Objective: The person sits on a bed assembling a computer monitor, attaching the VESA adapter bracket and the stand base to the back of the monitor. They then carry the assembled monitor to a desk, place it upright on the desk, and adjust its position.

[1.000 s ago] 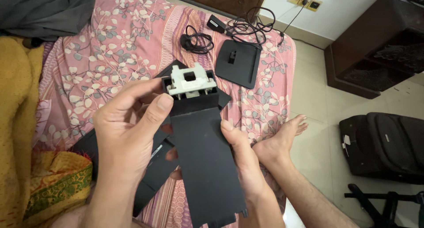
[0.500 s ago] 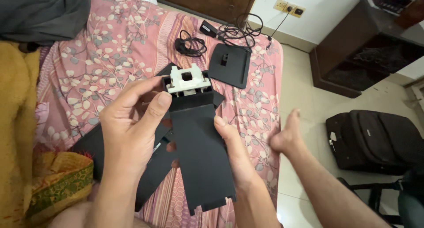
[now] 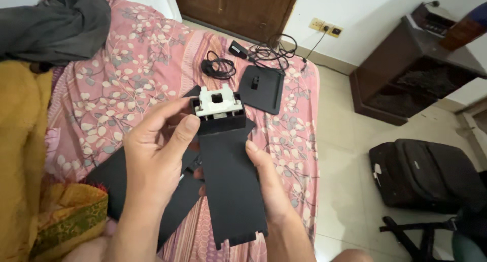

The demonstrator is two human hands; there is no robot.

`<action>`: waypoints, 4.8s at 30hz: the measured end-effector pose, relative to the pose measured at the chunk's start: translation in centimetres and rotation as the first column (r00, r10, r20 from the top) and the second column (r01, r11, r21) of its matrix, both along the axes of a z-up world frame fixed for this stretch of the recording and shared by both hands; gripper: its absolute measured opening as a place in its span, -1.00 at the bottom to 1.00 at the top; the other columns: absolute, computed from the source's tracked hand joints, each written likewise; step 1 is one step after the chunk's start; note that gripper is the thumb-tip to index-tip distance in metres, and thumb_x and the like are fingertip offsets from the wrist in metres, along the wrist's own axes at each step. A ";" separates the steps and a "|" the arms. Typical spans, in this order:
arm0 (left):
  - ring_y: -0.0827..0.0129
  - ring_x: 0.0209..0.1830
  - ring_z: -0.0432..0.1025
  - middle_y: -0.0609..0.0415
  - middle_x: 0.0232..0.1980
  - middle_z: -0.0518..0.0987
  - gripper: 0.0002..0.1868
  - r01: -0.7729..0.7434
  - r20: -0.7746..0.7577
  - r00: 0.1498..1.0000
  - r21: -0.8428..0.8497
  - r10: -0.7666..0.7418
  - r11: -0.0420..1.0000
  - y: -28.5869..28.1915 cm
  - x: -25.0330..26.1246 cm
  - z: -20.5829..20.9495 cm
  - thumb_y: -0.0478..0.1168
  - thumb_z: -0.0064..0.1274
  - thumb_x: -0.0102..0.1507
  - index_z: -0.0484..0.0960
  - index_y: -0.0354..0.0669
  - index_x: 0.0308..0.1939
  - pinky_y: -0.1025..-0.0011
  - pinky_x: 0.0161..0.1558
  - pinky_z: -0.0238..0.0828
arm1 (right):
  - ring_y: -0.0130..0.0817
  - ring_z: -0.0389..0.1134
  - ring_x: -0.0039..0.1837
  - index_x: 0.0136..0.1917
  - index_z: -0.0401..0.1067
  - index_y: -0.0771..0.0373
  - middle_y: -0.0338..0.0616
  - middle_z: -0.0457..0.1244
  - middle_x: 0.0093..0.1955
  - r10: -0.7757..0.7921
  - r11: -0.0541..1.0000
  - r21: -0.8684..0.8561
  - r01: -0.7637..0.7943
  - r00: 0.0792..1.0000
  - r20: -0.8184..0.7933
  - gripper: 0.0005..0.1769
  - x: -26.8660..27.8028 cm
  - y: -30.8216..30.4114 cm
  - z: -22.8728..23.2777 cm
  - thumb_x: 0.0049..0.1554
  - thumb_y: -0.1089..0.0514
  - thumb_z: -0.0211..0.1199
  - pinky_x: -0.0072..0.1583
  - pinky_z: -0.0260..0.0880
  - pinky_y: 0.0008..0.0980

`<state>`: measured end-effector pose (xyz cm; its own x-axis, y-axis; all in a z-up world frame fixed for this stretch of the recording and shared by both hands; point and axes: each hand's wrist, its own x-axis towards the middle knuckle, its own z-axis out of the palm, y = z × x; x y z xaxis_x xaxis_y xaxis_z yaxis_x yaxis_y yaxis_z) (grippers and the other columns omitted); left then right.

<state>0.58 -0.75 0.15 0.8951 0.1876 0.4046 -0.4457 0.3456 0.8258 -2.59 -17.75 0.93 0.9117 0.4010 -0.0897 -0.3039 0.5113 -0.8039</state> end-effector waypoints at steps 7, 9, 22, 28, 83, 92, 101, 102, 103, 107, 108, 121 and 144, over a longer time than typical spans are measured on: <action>0.51 0.08 0.47 0.06 0.15 0.57 -0.61 0.009 0.101 0.995 0.070 -0.016 0.997 -1.0 0.7 -0.5 -0.31 0.14 0.41 0.57 -0.42 0.29 0.56 0.16 0.42 | -0.20 0.46 0.04 0.48 0.25 0.35 0.13 0.36 0.16 -0.224 0.970 -0.109 0.215 0.972 -0.076 -0.23 0.9 -1.0 -2.4 0.17 -0.17 0.15 0.03 0.52 -0.22; 0.49 0.14 0.49 0.04 0.19 0.59 -0.60 0.035 0.083 0.996 0.034 -0.038 0.999 -1.3 0.5 -0.2 -0.29 0.10 0.41 0.55 -0.44 0.30 0.55 0.21 0.42 | -0.30 0.43 0.14 0.55 0.18 0.25 0.00 0.33 0.26 -0.270 0.959 -0.096 0.268 0.963 0.001 -0.21 1.2 -1.0 -2.0 0.12 -0.08 0.19 0.11 0.48 -0.27; 0.37 0.16 0.54 -0.08 0.22 0.63 -0.46 0.154 0.020 0.988 -0.083 -0.153 0.985 -1.5 -0.2 -0.7 -0.15 0.09 0.40 0.49 -0.47 0.36 0.37 0.27 0.51 | -0.22 0.22 0.55 0.69 -0.01 0.26 -0.01 0.17 0.54 -0.262 0.919 -0.110 0.378 0.796 0.546 0.05 1.0 -0.7 -0.1 0.05 0.32 0.44 0.51 0.23 -0.28; 0.39 0.27 0.47 -0.08 0.31 0.58 -0.36 0.162 0.030 0.987 -0.070 -0.160 0.984 -1.9 0.0 -1.4 -0.06 0.12 0.39 0.43 -0.47 0.42 0.37 0.34 0.38 | -0.24 0.18 0.58 0.64 0.05 0.34 -0.01 0.15 0.54 -0.238 0.830 -0.242 0.502 0.713 0.660 0.04 1.2 -1.0 -0.5 -0.01 0.43 0.48 0.52 0.23 -0.24; 0.27 -0.12 0.60 -0.06 -0.02 0.67 -0.54 0.145 -0.447 0.846 0.718 0.291 0.681 2.6 9.6 -19.4 -0.13 0.27 0.17 0.64 -0.23 0.11 0.37 -0.02 0.52 | 0.15 0.39 0.10 0.21 0.24 0.39 0.19 0.34 0.02 0.258 -0.048 -0.884 0.466 0.860 0.440 -0.18 7.9 -2.2 -17.3 -0.11 -0.15 0.50 0.08 0.42 -0.01; 0.18 -0.12 0.53 0.06 -0.16 0.59 -0.70 0.087 -0.301 0.880 0.863 0.369 0.497 1.5 12.7 -23.6 -0.15 0.32 0.14 0.63 -0.10 -0.10 0.21 -0.07 0.47 | 0.09 0.38 0.13 0.23 0.24 0.45 0.16 0.30 0.08 0.398 -0.108 -0.863 0.494 0.817 0.418 -0.12 10.2 -0.8 -18.6 -0.08 -0.21 0.47 0.07 0.44 -0.06; 0.16 -0.13 0.52 0.08 -0.17 0.58 -0.66 0.176 -0.383 0.824 0.874 0.418 0.453 1.1 13.5 -24.9 -0.10 0.37 0.12 0.59 -0.08 -0.14 0.19 -0.08 0.46 | 0.05 0.41 0.11 0.23 0.28 0.42 0.13 0.32 0.08 0.386 -0.207 -0.896 0.393 0.874 0.294 -0.13 11.6 0.3 -19.1 -0.08 -0.25 0.46 0.03 0.47 -0.04; 0.16 -0.13 0.52 0.08 -0.17 0.58 -0.66 0.171 -0.379 0.822 0.876 0.425 0.452 1.0 13.5 -25.0 -0.09 0.37 0.12 0.59 -0.07 -0.15 0.19 -0.08 0.46 | 0.05 0.42 0.10 0.24 0.29 0.41 0.13 0.32 0.08 0.381 -0.206 -0.900 0.385 0.878 0.289 -0.13 11.7 0.4 -19.2 -0.08 -0.25 0.46 0.03 0.47 -0.05; 0.15 -0.13 0.52 0.08 -0.16 0.58 -0.66 0.162 -0.365 0.829 0.882 0.423 0.443 0.8 13.7 -25.1 -0.08 0.38 0.13 0.60 -0.08 -0.15 0.19 -0.08 0.46 | 0.05 0.42 0.10 0.25 0.29 0.40 0.12 0.32 0.08 0.376 -0.204 -0.903 0.377 0.882 0.283 -0.13 11.8 0.4 -19.3 -0.07 -0.25 0.45 0.04 0.47 -0.06; 0.17 -0.13 0.52 0.09 -0.16 0.58 -0.66 0.169 -0.362 0.836 0.885 0.411 0.435 0.8 13.6 -25.7 -0.10 0.41 0.10 0.61 -0.08 -0.18 0.22 -0.08 0.46 | 0.06 0.42 0.10 0.27 0.29 0.39 0.12 0.32 0.10 0.404 -0.244 -0.897 0.368 0.880 0.251 -0.09 12.0 0.5 -20.1 -0.11 -0.26 0.48 0.04 0.47 -0.05; 0.19 -0.13 0.52 0.10 -0.17 0.58 -0.66 0.175 -0.370 0.834 0.881 0.409 0.440 1.0 13.7 -25.8 -0.12 0.42 0.08 0.61 -0.08 -0.19 0.23 -0.08 0.46 | 0.06 0.42 0.11 0.27 0.29 0.39 0.12 0.32 0.10 0.411 -0.247 -0.896 0.368 0.878 0.247 -0.09 12.2 0.5 -20.3 -0.12 -0.26 0.48 0.05 0.47 -0.05; 0.15 -0.15 0.52 0.09 -0.16 0.55 -0.63 0.177 -0.376 0.839 0.872 0.393 0.456 1.3 13.6 -26.1 -0.18 0.46 0.03 0.58 -0.09 -0.22 0.20 -0.11 0.45 | 0.05 0.43 0.11 0.23 0.32 0.38 0.12 0.32 0.11 0.467 -0.297 -0.887 0.354 0.864 0.189 -0.15 12.4 1.1 -20.2 -0.09 -0.25 0.47 0.04 0.49 -0.06; 0.18 -0.12 0.52 0.11 -0.14 0.56 -0.61 0.206 -0.402 0.828 0.867 0.392 0.454 1.3 14.2 -26.2 -0.14 0.48 0.00 0.59 -0.05 -0.22 0.21 -0.09 0.46 | 0.16 0.46 0.03 0.41 0.23 0.49 0.27 0.34 0.12 0.500 -0.321 -0.875 0.363 0.849 0.169 0.08 12.8 1.3 -21.4 -0.07 -0.36 0.41 0.07 0.49 -0.05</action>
<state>14.75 0.59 -26.06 0.9907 0.1123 -0.0774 0.1334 -0.6789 0.7220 10.22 -16.40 -20.49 0.9541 0.2554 -0.1562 0.2359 -0.9626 -0.1333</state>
